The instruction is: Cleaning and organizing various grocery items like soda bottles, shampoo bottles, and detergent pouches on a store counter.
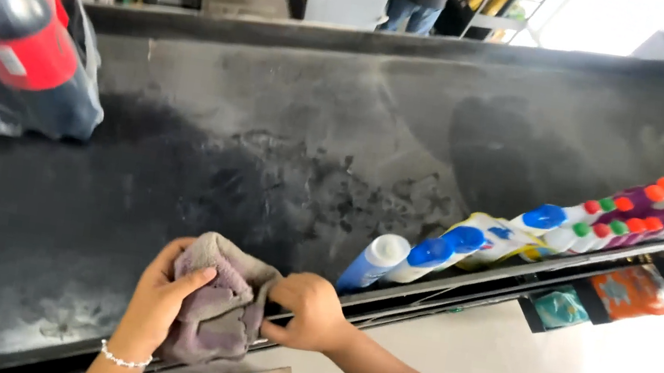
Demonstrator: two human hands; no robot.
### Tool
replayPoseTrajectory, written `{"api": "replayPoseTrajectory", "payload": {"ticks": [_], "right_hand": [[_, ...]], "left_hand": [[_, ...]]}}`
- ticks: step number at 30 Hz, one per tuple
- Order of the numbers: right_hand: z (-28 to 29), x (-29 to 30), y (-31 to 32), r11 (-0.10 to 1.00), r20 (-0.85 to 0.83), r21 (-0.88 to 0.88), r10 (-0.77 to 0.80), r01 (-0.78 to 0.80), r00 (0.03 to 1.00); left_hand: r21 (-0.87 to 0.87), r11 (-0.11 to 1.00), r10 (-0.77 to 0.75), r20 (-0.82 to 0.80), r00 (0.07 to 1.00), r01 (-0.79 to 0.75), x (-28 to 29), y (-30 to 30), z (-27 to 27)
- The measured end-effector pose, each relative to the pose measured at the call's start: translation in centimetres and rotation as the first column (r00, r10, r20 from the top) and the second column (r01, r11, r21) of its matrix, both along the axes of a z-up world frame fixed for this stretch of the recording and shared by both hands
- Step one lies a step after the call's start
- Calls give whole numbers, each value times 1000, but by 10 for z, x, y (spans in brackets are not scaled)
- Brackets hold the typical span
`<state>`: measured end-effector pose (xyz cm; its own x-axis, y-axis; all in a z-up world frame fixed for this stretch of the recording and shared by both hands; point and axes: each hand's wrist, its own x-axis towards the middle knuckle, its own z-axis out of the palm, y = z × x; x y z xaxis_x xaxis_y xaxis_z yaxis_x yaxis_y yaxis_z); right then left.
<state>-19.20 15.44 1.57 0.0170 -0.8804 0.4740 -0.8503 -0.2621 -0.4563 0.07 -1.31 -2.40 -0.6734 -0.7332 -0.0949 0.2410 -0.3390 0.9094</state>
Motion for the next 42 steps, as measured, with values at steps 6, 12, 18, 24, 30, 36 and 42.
{"api": "replayPoseTrajectory", "payload": {"ticks": [6, 12, 18, 24, 30, 36, 42], "right_hand": [[3, 0, 0, 996, 90, -34, 85, -82, 992], [-30, -8, 6, 979, 301, -200, 16, 47, 954], [-2, 0, 44, 772, -91, -485, -512, 411, 854], [-15, -15, 34, 951, -546, -285, -262, 117, 796], [18, -28, 5, 902, -331, 211, -298, 378, 895], [31, -80, -100, 784, -447, 493, -145, 378, 883], [-16, -99, -131, 477, -536, 689, -170, 545, 827]], "left_hand": [[268, 959, -89, -41, 995, 97, 3, -8, 1], [554, 803, 75, 273, 959, -220, -13, -21, 69], [56, 960, -259, 549, 795, 274, 19, -20, 10], [-410, 722, -372, 448, 813, 557, 1, -24, -60], [98, 822, -565, 268, 780, 562, -5, -22, -26], [-170, 803, -506, 313, 804, 571, -10, -23, -58], [-479, 669, -391, 424, 817, 568, -12, -22, -35]]}}
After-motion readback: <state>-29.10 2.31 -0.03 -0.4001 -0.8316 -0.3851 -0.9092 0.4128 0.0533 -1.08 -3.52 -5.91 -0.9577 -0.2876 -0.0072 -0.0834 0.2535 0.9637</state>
